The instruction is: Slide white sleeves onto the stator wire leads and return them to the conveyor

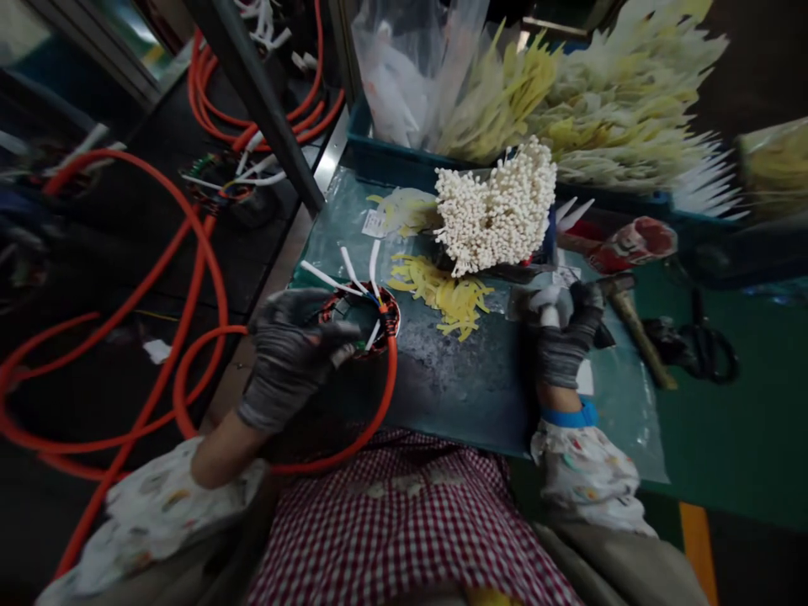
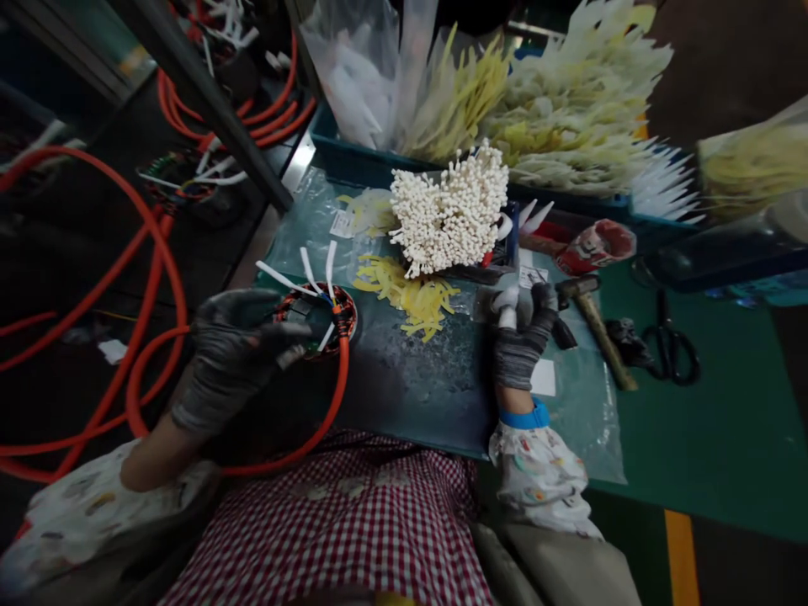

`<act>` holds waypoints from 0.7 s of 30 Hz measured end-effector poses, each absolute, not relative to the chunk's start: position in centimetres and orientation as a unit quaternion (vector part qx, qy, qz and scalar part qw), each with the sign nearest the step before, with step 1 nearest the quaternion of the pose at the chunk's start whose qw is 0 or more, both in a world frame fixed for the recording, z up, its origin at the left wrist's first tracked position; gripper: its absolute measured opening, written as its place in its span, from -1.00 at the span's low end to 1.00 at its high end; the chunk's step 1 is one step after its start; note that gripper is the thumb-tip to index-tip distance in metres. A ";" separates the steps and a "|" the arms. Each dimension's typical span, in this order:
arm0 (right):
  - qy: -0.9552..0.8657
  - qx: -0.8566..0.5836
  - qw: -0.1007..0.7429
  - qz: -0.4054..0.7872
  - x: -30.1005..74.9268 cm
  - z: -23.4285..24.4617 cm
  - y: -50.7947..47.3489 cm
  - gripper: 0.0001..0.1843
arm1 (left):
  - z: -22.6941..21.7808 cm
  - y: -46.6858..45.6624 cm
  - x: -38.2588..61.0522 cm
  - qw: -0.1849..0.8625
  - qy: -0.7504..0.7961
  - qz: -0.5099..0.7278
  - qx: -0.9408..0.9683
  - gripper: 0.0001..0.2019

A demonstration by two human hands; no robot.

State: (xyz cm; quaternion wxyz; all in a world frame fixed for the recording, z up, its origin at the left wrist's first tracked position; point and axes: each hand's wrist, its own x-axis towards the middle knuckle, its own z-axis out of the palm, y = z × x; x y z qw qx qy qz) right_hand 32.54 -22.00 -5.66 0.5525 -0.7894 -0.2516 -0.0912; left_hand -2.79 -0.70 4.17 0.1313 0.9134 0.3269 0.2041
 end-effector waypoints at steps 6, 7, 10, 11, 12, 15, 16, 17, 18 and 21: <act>-0.240 -0.751 0.579 -0.208 29.6 -2.6 -23.8 -0.36 | 7.9 0.6 -0.3 0.077 0.193 0.012 0.978 -0.77; -0.242 -0.745 0.583 -0.215 28.4 -1.9 -24.0 -0.40 | 8.5 1.3 0.4 0.074 0.194 -0.028 0.978 -0.78; -0.276 -0.763 0.575 -0.107 23.4 0.0 -24.1 -0.59 | 10.2 3.2 3.1 0.051 0.199 -0.097 0.974 -0.74; -0.313 -0.767 0.561 -0.001 21.6 0.5 -23.9 -0.67 | 10.5 3.8 4.0 0.047 0.196 -0.096 0.975 -0.64; -0.350 -0.755 0.545 0.103 19.9 0.9 -23.5 -0.72 | 10.7 4.4 4.9 0.051 0.182 -0.100 0.977 -0.53; -0.418 -0.683 0.463 0.380 15.8 1.2 -21.9 -0.71 | 10.4 5.4 7.1 0.075 0.132 -0.136 0.979 -0.49; -0.426 -0.663 0.442 0.429 14.8 1.0 -21.3 -0.68 | 10.2 5.6 7.7 0.080 0.122 -0.148 0.978 -0.55; -0.431 -0.647 0.430 0.460 14.1 0.7 -20.8 -0.64 | 10.1 5.8 8.1 0.081 0.114 -0.156 0.978 -0.60; -0.434 -0.635 0.427 0.476 13.5 0.4 -20.4 -0.61 | 10.1 5.9 8.5 0.080 0.110 -0.160 0.978 -0.64; -0.434 -0.604 0.428 0.513 12.1 -0.6 -20.1 -0.53 | 10.6 6.0 8.8 0.087 0.143 -0.164 0.972 -0.69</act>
